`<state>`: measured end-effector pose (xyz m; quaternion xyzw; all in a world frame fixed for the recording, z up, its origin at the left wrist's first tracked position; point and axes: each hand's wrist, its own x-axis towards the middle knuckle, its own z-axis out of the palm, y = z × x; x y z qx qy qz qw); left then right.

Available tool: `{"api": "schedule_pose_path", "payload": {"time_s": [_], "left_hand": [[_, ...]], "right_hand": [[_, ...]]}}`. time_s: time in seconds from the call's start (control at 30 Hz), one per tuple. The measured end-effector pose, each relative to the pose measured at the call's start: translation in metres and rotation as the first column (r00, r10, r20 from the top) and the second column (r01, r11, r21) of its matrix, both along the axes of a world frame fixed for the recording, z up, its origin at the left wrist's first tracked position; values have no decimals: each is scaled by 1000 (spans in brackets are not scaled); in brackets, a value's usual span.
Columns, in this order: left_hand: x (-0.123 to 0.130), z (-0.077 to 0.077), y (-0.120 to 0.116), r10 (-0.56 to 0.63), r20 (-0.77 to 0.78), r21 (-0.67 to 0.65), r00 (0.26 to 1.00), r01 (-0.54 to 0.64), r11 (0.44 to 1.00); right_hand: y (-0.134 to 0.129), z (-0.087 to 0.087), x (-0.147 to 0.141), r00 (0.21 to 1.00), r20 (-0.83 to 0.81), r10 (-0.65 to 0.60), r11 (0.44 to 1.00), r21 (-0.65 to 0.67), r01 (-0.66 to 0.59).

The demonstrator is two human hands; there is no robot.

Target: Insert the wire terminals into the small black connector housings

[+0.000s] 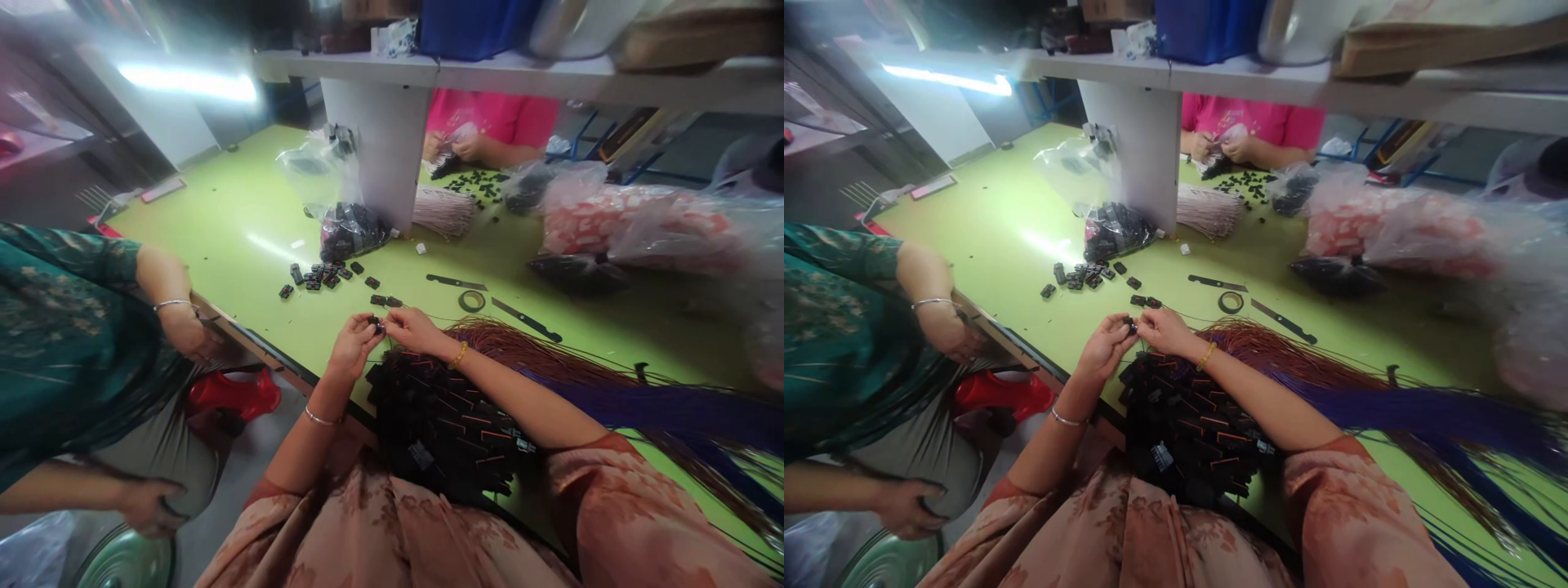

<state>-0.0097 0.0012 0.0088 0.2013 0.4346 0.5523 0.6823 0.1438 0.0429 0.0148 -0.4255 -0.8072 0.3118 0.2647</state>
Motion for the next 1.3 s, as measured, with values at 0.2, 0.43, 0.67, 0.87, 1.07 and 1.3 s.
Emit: {"api": "schedule_pose_path", "payload": {"time_s": [0.2, 0.43, 0.67, 0.87, 1.07, 1.3], "left_hand": [[5, 2, -2, 50, -121, -5, 991, -51, 999], [8, 3, -1, 67, -178, -15, 982, -71, 997], [7, 3, -2, 19, -148, -32, 989, -24, 999], [6, 3, 0, -14, -139, -33, 990, 9, 999], [11, 6, 0, -30, -77, 55, 997, 35, 998], [27, 25, -17, -451, -268, 263, 851, 515, 816]], "right_hand": [[-1, 5, 2, 999, -4, 41, 999, 27, -41], [-3, 6, 1, 997, 56, 52, 995, 84, -56], [29, 10, 22, 941, 193, -277, 960, 97, 262], [43, 2, 29, 828, 504, -245, 969, 99, 226], [36, 1, 24, 798, 500, -335, 941, 135, 311], [25, 23, 16, 969, 34, -245, 966, 98, 241]]}}
